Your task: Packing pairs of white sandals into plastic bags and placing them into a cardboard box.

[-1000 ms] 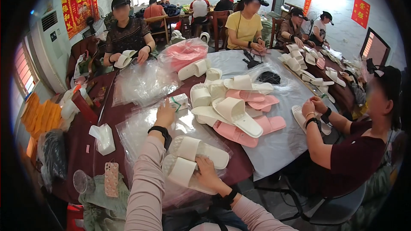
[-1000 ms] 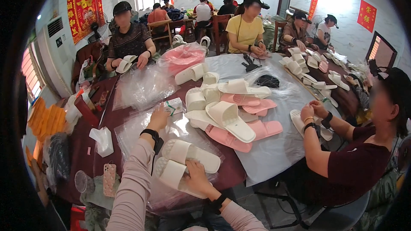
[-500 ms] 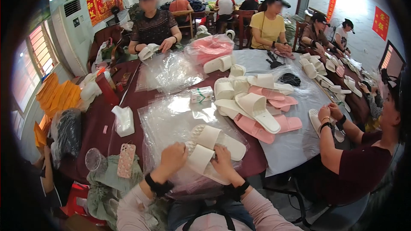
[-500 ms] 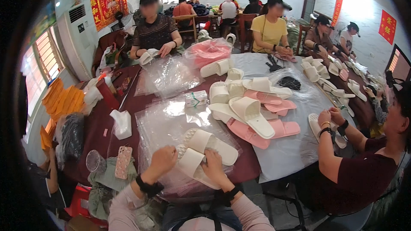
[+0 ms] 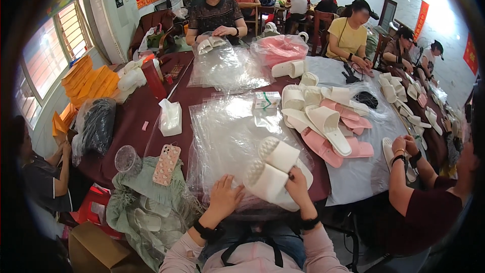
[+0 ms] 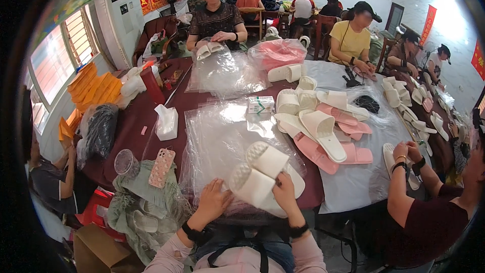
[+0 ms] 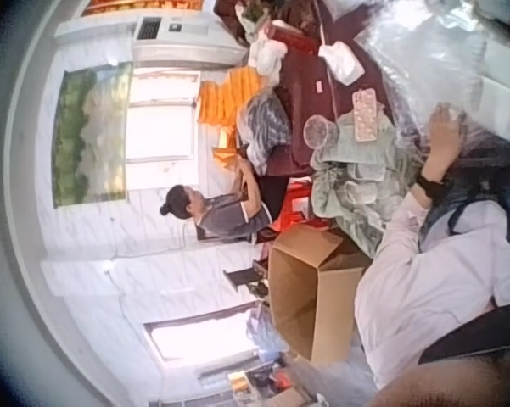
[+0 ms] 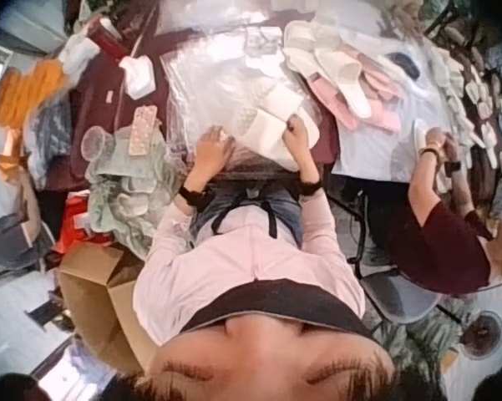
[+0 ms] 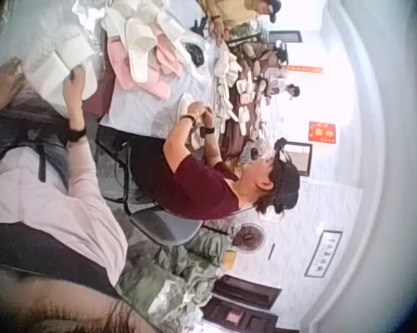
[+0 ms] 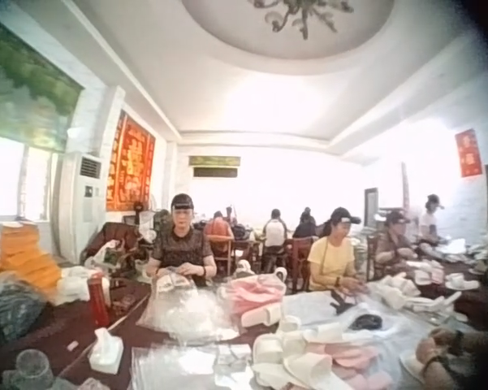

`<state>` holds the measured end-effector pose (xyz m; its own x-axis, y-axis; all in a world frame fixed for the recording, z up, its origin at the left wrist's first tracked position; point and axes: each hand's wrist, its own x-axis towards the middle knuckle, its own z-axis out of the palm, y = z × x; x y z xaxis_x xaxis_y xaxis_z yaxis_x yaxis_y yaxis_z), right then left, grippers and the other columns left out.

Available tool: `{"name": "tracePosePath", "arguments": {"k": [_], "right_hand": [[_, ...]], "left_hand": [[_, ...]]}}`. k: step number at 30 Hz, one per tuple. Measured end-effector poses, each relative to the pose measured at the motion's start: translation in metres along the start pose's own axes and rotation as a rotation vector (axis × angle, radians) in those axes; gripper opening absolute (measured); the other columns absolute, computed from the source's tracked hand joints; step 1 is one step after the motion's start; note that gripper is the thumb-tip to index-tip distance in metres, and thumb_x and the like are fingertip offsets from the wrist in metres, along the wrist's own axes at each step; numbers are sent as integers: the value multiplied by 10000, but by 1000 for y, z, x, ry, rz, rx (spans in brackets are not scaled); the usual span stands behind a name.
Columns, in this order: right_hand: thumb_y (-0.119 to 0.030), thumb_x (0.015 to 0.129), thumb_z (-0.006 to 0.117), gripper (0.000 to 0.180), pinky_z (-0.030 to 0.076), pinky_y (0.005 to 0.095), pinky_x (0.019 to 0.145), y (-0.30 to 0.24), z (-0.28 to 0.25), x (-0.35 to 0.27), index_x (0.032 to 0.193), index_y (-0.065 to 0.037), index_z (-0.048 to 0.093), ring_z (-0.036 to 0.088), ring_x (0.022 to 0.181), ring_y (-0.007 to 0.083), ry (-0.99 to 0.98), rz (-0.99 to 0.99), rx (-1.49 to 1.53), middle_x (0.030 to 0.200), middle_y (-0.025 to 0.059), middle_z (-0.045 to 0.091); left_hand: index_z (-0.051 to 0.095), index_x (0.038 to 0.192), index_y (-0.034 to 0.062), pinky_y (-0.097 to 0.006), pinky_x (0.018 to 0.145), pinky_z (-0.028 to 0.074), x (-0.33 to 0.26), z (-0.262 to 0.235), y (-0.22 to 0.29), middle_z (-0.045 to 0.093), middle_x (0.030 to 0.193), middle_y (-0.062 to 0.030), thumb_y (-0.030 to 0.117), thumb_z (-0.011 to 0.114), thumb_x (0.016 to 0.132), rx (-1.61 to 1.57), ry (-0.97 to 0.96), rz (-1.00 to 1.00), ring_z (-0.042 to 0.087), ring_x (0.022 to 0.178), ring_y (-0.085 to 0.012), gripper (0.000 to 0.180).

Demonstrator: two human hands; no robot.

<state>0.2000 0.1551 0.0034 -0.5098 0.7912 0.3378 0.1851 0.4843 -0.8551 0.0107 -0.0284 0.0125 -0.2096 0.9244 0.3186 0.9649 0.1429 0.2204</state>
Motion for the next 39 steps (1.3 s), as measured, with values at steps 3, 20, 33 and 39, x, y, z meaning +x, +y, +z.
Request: {"name": "tracePosePath", "arguments": {"k": [3, 20, 33, 39], "right_hand": [[-18, 859, 604, 278, 427, 246, 816, -29, -30, -32, 1137, -20, 613, 546, 991, 123, -203, 175, 411, 1008, 46, 582], [-57, 907, 593, 287, 449, 261, 889, -54, -64, -70, 1186, 9, 578, 562, 1021, 96, -609, 377, 588, 1134, 28, 616], [-46, 892, 593, 268, 436, 251, 878, -38, -69, -79, 1156, -1, 605, 554, 1028, 102, -690, 316, 387, 1115, 25, 612], [-115, 886, 614, 269, 450, 254, 815, -48, -64, -77, 1134, -11, 596, 552, 967, 98, -624, 363, 476, 1014, 30, 616]], "left_hand": [[627, 1193, 203, -505, 989, 362, 4, -2, 5, 488, 1289, -190, 278, 619, 837, 30, 8, 36, 441, 1229, -374, 364], [658, 1098, 151, -420, 838, 439, 50, 10, -20, 576, 1183, -92, 217, 645, 785, -38, -107, 204, 528, 1066, -282, 320], [684, 1007, 155, -432, 875, 426, 37, 7, -7, 603, 1145, -88, 236, 667, 792, 15, -26, 222, 524, 1085, -293, 230], [679, 954, 90, -391, 754, 489, 45, -2, -1, 680, 943, -90, 193, 653, 807, -145, 116, 181, 626, 868, -275, 181]]}}
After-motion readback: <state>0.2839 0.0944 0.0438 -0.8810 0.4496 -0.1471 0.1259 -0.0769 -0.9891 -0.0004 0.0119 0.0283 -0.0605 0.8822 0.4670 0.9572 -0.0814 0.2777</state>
